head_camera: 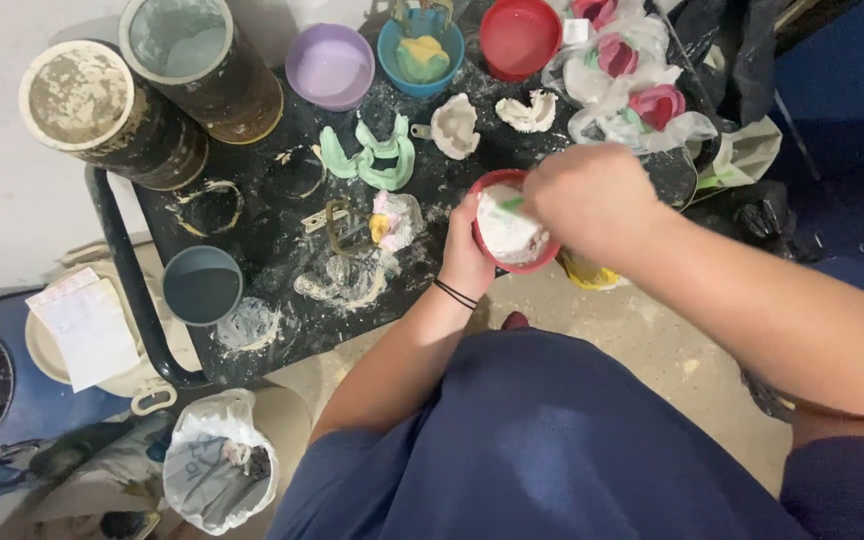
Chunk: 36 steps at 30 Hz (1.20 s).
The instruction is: The person pours a white powder from a bag into a red bowl, adds water from a purple bowl, and mixes the contents with a green spatula. They then apply the resulting pink paste onto a mold-like object and scrape the remaining paste from the bowl.
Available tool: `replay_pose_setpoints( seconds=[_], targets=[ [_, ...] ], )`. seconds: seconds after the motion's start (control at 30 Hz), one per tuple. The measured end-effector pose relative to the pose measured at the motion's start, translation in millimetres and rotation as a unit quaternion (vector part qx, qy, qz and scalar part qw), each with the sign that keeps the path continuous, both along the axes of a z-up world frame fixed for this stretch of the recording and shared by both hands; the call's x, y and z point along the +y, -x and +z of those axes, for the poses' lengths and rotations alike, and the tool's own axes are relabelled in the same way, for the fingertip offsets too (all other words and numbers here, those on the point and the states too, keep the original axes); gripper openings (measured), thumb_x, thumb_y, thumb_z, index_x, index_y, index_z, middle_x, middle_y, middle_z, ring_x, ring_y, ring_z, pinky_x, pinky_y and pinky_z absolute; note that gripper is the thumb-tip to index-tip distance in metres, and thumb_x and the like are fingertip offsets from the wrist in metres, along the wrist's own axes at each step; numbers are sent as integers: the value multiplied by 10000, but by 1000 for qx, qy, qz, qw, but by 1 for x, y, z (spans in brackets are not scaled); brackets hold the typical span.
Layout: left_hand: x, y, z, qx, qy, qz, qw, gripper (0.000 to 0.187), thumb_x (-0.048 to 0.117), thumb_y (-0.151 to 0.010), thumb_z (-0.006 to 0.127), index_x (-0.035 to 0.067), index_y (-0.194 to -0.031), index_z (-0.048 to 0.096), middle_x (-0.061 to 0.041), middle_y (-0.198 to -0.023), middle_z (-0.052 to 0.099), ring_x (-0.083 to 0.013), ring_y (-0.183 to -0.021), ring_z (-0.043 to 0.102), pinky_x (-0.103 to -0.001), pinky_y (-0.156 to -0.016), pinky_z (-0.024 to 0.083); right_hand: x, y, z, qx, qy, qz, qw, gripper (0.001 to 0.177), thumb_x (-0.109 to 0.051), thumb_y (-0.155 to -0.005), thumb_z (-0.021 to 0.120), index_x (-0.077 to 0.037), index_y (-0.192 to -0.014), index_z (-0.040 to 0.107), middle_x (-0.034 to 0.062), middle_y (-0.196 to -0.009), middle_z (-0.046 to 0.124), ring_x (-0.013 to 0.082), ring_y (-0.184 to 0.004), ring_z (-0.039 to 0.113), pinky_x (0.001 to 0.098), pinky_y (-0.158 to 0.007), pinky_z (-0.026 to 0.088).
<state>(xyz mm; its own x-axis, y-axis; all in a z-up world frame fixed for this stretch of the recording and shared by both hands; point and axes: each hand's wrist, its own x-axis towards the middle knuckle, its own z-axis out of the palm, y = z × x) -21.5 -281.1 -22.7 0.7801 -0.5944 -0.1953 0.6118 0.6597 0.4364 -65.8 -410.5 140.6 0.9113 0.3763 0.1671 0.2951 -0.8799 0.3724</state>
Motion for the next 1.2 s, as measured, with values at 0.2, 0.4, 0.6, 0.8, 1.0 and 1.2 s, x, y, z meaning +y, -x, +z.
replay_pose_setpoints(
  seconds=[0.2, 0.4, 0.6, 0.8, 1.0, 1.2],
  targets=[
    [9, -6, -14, -8, -12, 21, 1000, 480, 528, -999, 610, 128, -1228, 745, -133, -1208, 763, -232, -1114, 730, -398, -1020, 584, 11, 15, 5, 30, 42, -13, 999, 230, -116, -854, 749, -184, -655, 657, -43, -576, 573, 131, -540, 579, 267, -525, 482],
    [15, 2, 3, -22, -7, -18, 1000, 486, 529, -1009, 619, 125, -1244, 749, -157, -1218, 757, -247, -1119, 733, -416, -1015, 589, 4, 6, 2, -16, 19, 6, 1000, 216, -50, -792, 753, -154, -648, 629, -15, -579, 557, 174, -554, 586, 309, -496, 464],
    [19, -5, -12, -33, -23, 2, 999, 519, 539, -1018, 607, 106, -1279, 727, -180, -1242, 745, -297, -1122, 734, -447, -1031, 578, 19, 20, 6, 25, 19, 19, 999, 216, -48, -787, 752, -154, -632, 644, -14, -548, 559, 148, -515, 563, 267, -494, 450],
    [19, 3, 5, -18, -46, -12, 999, 458, 493, -1004, 636, 115, -1241, 740, -145, -1209, 758, -243, -1119, 728, -412, -1019, 578, 4, 11, 8, -30, 15, 19, 999, 209, -43, -766, 778, -141, -652, 633, -20, -559, 535, 151, -527, 569, 269, -480, 437],
    [18, 0, -10, -15, -46, -22, 999, 519, 533, -1029, 613, 106, -1302, 722, -174, -1279, 729, -297, -1155, 717, -452, -1037, 572, 20, 20, 0, 9, 5, 39, 999, 228, -33, -753, 775, -159, -622, 637, -18, -547, 556, 142, -508, 559, 254, -496, 441],
    [28, 3, 18, -14, -71, -18, 997, 459, 507, -972, 663, 120, -1202, 751, -164, -1154, 767, -265, -1082, 737, -442, -999, 586, 7, 14, 8, -43, -1, 27, 999, 249, -28, -795, 766, -128, -636, 603, -11, -563, 499, 150, -525, 547, 265, -481, 425]
  ],
)
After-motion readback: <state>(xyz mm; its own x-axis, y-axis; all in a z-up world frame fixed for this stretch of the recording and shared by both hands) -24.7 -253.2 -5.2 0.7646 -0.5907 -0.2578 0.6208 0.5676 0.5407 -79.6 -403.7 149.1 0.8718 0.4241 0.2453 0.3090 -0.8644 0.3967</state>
